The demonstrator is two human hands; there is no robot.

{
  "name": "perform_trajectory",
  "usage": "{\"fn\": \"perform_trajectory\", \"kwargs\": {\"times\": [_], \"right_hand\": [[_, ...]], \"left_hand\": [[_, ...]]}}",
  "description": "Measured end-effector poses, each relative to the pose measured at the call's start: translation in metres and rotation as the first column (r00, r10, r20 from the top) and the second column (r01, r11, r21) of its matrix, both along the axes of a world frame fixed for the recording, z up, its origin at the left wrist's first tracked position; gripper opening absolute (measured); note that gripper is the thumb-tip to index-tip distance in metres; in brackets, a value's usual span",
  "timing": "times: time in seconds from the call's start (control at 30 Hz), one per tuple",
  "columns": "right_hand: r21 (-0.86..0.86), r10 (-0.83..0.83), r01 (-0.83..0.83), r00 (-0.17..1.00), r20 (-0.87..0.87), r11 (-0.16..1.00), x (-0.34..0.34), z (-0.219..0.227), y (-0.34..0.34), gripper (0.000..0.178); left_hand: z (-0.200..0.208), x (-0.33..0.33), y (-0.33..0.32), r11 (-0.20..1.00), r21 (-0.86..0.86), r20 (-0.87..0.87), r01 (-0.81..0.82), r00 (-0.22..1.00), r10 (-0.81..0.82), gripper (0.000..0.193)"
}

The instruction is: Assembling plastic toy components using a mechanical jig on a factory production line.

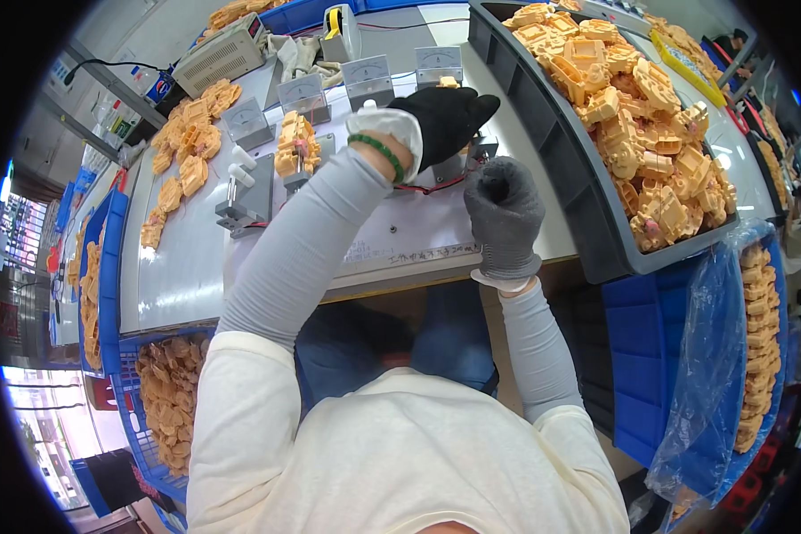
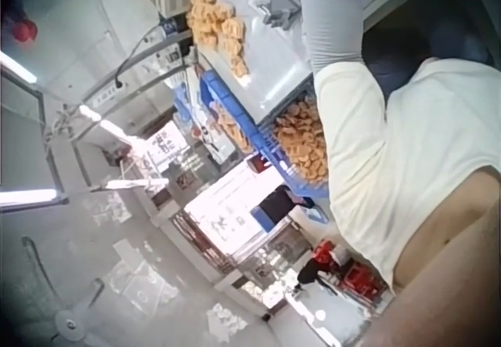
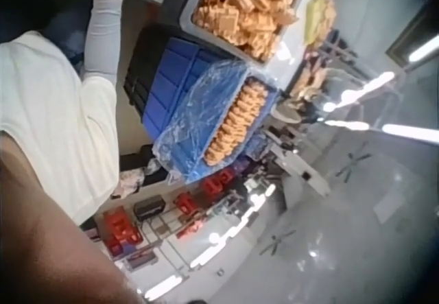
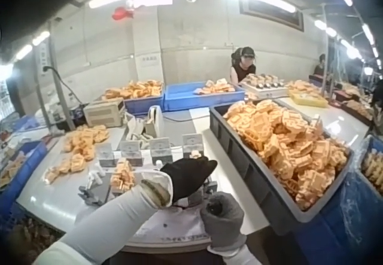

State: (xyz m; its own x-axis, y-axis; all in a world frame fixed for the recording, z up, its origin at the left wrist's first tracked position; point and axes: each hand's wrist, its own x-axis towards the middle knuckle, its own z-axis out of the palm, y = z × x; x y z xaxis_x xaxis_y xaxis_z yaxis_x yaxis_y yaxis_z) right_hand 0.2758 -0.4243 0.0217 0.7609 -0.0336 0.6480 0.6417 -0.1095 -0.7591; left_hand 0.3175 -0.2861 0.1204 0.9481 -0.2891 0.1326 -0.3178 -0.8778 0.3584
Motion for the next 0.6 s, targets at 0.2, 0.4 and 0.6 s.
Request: {"fn": "perform_trajectory", "kwargs": {"times": [0.2,0.4,0.6], "right_hand": [[0.086,0.056,-0.04,0.98,-0.19,0.995,-0.001,0.011,-0.015,0.054],[-0.484,0.187,-0.284,0.953,-0.239,0.828,0.0,0.006,-0.035,0.031],[-0.321,0.064,-0.239,0.879,-0.473,0.917,0.007,0.002,-0.034,0.028]], "left_hand": [[0.011,-0.014,0.02,0.97,-0.174,0.2,-0.17,0.958,0.204,0.053],[0.016,-0.108,0.05,0.68,-0.714,0.423,0.167,0.877,0.229,0.041],[-0.019,-0.182,0.099,0.801,-0.597,0.5,0.051,0.804,0.322,0.035]]}}
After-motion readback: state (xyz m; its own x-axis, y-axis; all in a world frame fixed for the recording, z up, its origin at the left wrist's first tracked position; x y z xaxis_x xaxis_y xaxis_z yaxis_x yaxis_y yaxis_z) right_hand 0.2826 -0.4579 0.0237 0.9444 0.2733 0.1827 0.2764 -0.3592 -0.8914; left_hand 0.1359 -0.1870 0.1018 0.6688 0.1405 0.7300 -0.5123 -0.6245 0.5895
